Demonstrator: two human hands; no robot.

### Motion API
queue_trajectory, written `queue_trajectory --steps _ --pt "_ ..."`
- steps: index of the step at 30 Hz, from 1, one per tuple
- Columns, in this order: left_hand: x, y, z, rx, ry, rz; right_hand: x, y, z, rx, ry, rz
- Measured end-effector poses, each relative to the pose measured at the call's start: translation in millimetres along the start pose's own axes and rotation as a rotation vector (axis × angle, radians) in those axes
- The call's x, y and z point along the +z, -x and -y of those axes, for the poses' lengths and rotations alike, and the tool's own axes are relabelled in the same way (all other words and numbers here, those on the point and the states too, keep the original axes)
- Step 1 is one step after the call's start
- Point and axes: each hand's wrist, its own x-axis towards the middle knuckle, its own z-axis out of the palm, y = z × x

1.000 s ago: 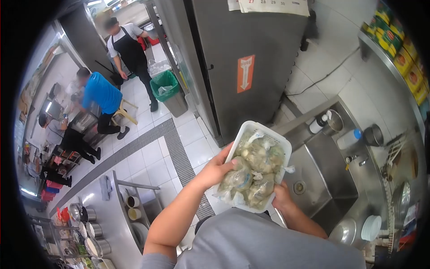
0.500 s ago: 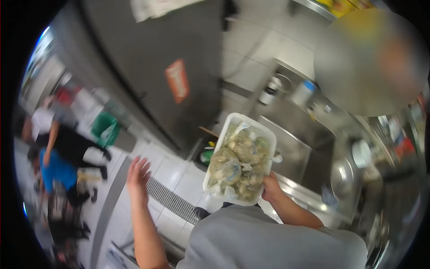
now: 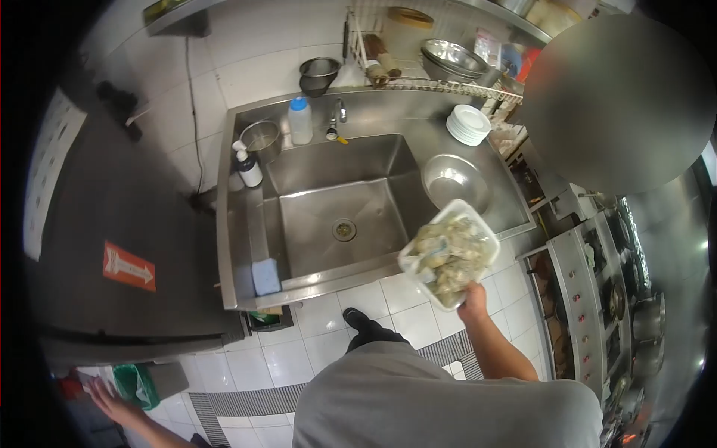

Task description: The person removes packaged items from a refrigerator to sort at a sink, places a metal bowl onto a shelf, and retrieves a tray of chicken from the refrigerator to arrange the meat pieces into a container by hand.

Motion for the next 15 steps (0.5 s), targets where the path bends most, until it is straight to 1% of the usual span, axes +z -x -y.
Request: queue_trajectory --steps 2,3,4,6,7,8,10,12,14,15 --pt "-16.5 -40.1 25.1 0.196 -0.107 0.055 -50.8 -39.1 7.8 -0.071 -0.029 -0.053" --pt "-11.9 -45.4 11.5 0.289 -0.246 0.095 -80.4 -60.3 13.5 -0.094 -0.040 -0.075" --pt "-14.4 -57.4 17.1 0.390 -0.337 0.127 -100.1 -77.2 22.1 -0.118 -0.049 -0.095" --pt "-9.6 -72.2 17.0 0.296 -0.305 0.029 -107.3 -90.6 53.0 -0.170 -0.036 -0.242" --pt "-4.0 -81.4 12.1 0.160 -0.089 -0.003 -116.0 -104.5 62.3 -0.189 -0.014 -0.324" --pt "-2.6 -81.4 10.4 0.194 -0.228 -0.013 -127.6 -120.9 69.1 -0.185 -0.017 -0.331" --pt "30.0 -75.6 -33.4 -0.106 0.102 -0.216 -147.8 -157.5 81.1 -0.220 -0.123 -0.381" --pt "14.4 -99.8 -18.1 -0.105 0.111 -0.208 -162.0 -193.0 93.6 -0.217 -0.149 -0.345" --pt "-27.4 -140.5 16.4 -0.103 0.115 -0.200 -159.0 -219.6 106.5 -0.235 -0.138 -0.487" --pt "-47.6 -158.0 30.1 0.108 -0.424 -0.079 -151.6 -227.0 115.8 -0.227 -0.121 -0.548"
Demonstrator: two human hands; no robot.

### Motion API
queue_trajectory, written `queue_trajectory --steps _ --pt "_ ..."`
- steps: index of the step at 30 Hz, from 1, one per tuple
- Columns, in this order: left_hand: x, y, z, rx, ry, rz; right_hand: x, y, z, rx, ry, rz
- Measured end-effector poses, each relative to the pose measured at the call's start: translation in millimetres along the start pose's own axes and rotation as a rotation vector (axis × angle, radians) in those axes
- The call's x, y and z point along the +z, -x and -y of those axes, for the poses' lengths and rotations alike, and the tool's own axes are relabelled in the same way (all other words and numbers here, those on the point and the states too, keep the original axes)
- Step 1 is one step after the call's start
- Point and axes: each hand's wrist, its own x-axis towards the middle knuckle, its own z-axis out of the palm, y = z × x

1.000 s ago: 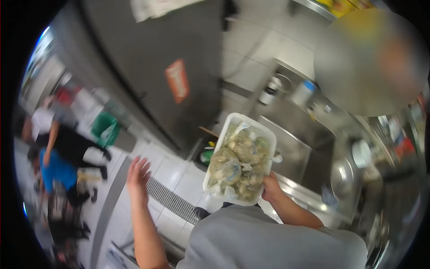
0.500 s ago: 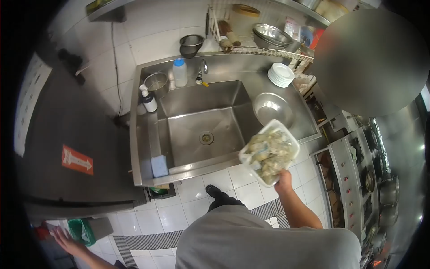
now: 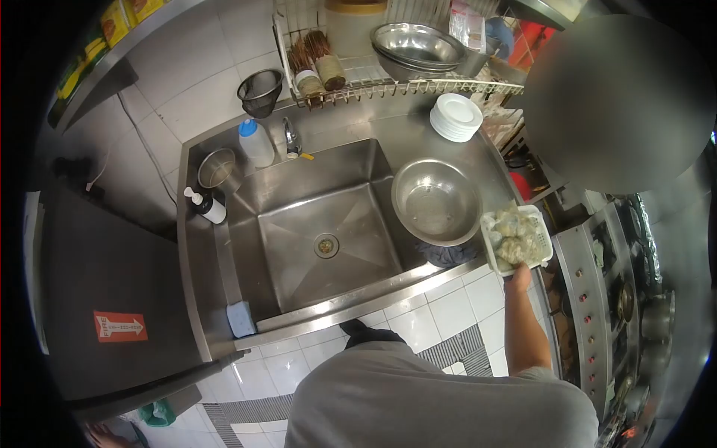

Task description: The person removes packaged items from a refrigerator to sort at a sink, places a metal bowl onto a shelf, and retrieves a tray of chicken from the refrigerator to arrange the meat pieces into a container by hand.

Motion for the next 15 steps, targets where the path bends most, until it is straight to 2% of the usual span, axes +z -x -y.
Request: queue_trajectory --steps 1,2,5,6,9,11,12,15 --pt "-4.9 -6.7 3.2 0.257 -0.522 0.102 6.9 -11.5 0.1 0.008 0.002 0.000" --pt "-8.3 -1.3 -10.4 0.261 -0.482 0.073 14.2 -23.8 1.1 0.005 -0.026 -0.002" --pt "5.3 17.9 -59.1 -0.193 0.189 -0.020 31.8 -62.2 -4.4 -0.008 -0.048 0.034" --pt "8.9 19.6 -73.5 -0.281 0.291 -0.039 34.7 -77.6 -9.9 0.001 -0.047 0.011" --pt "11.8 25.9 -110.5 -0.416 0.409 -0.061 47.9 -106.7 -22.7 0.016 -0.002 -0.041" --pt "6.4 19.1 -131.2 -0.522 0.456 -0.027 54.8 -123.4 -37.2 -0.032 -0.131 0.142" --pt "3.3 12.8 -127.8 -0.514 0.449 0.006 75.6 -100.7 -22.5 0.070 -0.026 -0.032" --pt "-5.6 -2.2 -94.4 -0.395 0.409 0.056 83.6 -107.7 -35.2 0.147 0.043 -0.085"
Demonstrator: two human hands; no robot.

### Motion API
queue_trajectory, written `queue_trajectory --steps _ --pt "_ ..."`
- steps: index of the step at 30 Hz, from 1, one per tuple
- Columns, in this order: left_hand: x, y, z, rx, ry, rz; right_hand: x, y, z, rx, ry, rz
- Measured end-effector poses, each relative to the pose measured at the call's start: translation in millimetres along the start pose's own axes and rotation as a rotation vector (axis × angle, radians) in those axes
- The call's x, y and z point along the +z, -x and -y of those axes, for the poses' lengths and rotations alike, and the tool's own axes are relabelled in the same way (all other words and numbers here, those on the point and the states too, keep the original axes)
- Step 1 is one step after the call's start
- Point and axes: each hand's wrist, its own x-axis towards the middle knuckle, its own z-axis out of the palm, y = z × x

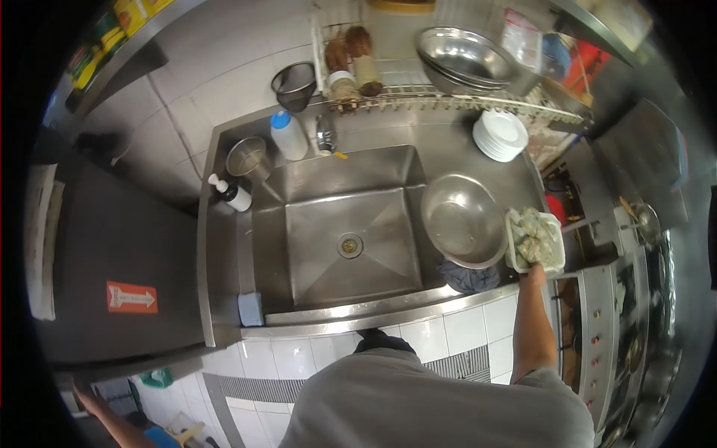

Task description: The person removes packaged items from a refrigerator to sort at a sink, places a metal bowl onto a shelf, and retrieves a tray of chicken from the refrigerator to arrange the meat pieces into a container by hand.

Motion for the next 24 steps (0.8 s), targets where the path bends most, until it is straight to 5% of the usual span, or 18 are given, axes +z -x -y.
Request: queue_trajectory --steps 2,7,8,10,12,15,16,18,19,21,24 --pt "21.6 15.1 -30.4 -0.192 0.062 -0.155 1.1 1.0 -2.4 -0.029 0.008 0.032" --pt "3.3 31.4 -23.2 -0.117 0.090 -0.060 10.8 78.6 -8.2 0.005 -0.080 0.221" --pt "4.0 31.6 -21.3 -0.126 0.113 -0.084 4.2 96.8 -25.1 -0.056 0.037 0.122" --pt "5.3 35.7 -21.5 -0.137 0.117 -0.081 -3.8 123.7 -49.9 0.201 0.097 0.265" --pt "3.9 38.3 -16.7 -0.074 0.070 -0.063 27.2 183.2 -53.4 0.225 0.074 0.179" --pt "5.0 49.0 -1.4 -0.077 0.062 -0.008 44.8 139.4 -75.0 0.170 0.058 0.568" --pt "3.5 58.6 4.0 -0.083 0.074 0.003 52.6 162.7 -58.6 0.102 0.338 0.458" --pt "3.4 85.2 20.9 -0.035 0.049 -0.009 40.5 47.5 -104.8 -0.443 0.851 0.728" --pt "-7.4 92.8 40.8 0.004 -0.031 0.031 52.4 66.0 -98.8 -0.460 0.863 0.738" --pt "-18.5 140.5 68.7 -0.052 0.012 -0.007 65.1 106.2 -93.9 -0.992 1.136 0.485" --pt "-30.3 223.6 126.8 -0.187 -0.080 -0.031 88.4 177.2 -85.2 -0.902 0.950 0.504"
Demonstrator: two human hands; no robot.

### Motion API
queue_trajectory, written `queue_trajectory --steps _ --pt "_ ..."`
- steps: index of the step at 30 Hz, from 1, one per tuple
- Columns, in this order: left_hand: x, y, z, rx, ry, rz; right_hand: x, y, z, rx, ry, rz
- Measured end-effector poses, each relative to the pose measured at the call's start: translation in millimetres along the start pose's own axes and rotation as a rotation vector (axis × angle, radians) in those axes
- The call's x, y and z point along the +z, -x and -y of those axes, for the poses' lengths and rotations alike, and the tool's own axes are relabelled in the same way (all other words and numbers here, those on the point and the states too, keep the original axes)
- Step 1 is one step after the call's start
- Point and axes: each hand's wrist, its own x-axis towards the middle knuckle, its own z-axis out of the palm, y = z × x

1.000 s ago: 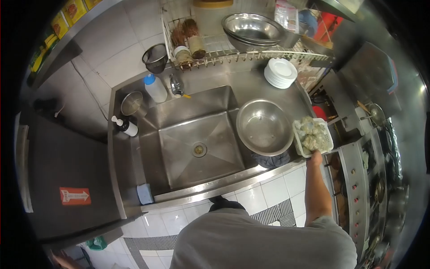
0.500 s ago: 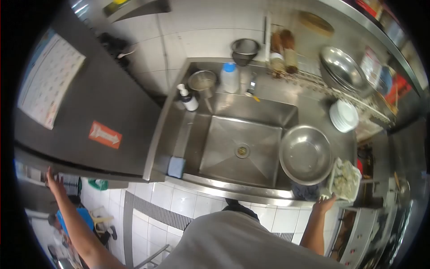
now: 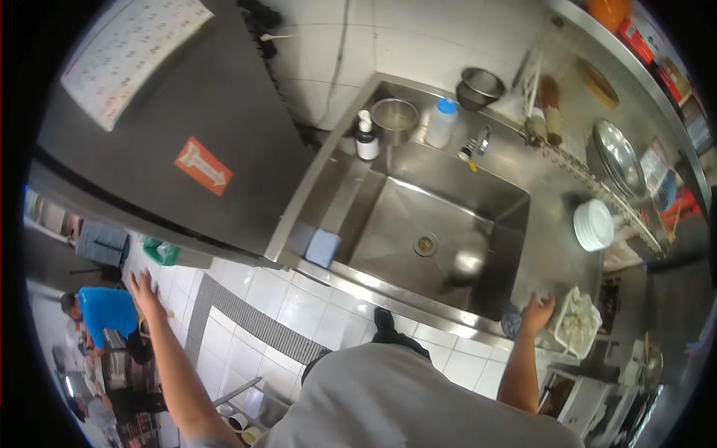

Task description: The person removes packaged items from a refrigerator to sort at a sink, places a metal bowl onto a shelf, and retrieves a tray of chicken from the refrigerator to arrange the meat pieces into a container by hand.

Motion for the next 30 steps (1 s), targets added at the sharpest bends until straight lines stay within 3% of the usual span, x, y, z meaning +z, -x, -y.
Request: queue_trajectory --steps 2,4,5,6,9,11,13,15,16,18,20,23,24,26,30 --pt "6.1 56.2 58.4 -0.105 -0.111 -0.058 18.4 8.8 41.7 0.024 -0.072 0.121" --pt "42.2 128.5 88.8 -0.221 -0.057 0.059 61.0 23.1 76.2 0.099 -0.200 0.336" --pt "72.3 155.1 101.8 -0.165 -0.067 0.138 117.3 15.3 38.0 -0.163 -0.070 0.385" --pt "102.8 180.9 108.7 -0.108 -0.072 0.204 146.3 18.5 56.9 -0.163 -0.019 0.538" --pt "206.0 236.4 41.1 0.096 -0.219 0.404 244.2 37.1 80.3 0.229 0.108 0.906" --pt "246.3 234.1 21.0 0.181 -0.338 0.440 304.7 53.3 65.7 0.333 0.105 0.999" --pt "275.3 220.9 17.7 0.430 -0.414 0.479 341.0 73.7 65.2 0.451 0.102 1.096" --pt "300.0 215.4 13.9 0.362 -0.465 0.497 361.0 97.4 71.4 0.725 -0.338 1.286" --pt "308.5 211.2 13.8 0.300 -0.490 0.513 381.7 114.2 75.4 0.737 -0.337 1.308" --pt "314.7 207.8 17.3 0.294 -0.503 0.455 433.0 144.4 85.5 0.913 -0.655 1.334" --pt "316.3 210.1 16.7 0.379 -0.598 0.443 443.5 164.7 152.1 0.851 -0.795 1.469" --pt "317.4 211.4 13.5 0.354 -0.653 0.428 471.3 177.3 193.2 0.911 -0.986 1.547" --pt "319.1 210.1 11.5 0.334 -0.667 0.430 474.8 180.5 204.6 0.909 -0.980 1.554" --pt "317.3 207.7 18.1 0.321 -0.656 0.419 480.9 190.1 232.3 0.619 -0.784 1.647" --pt "318.6 207.4 21.0 0.326 -0.665 0.386 490.6 218.2 252.1 0.630 -0.679 1.415"
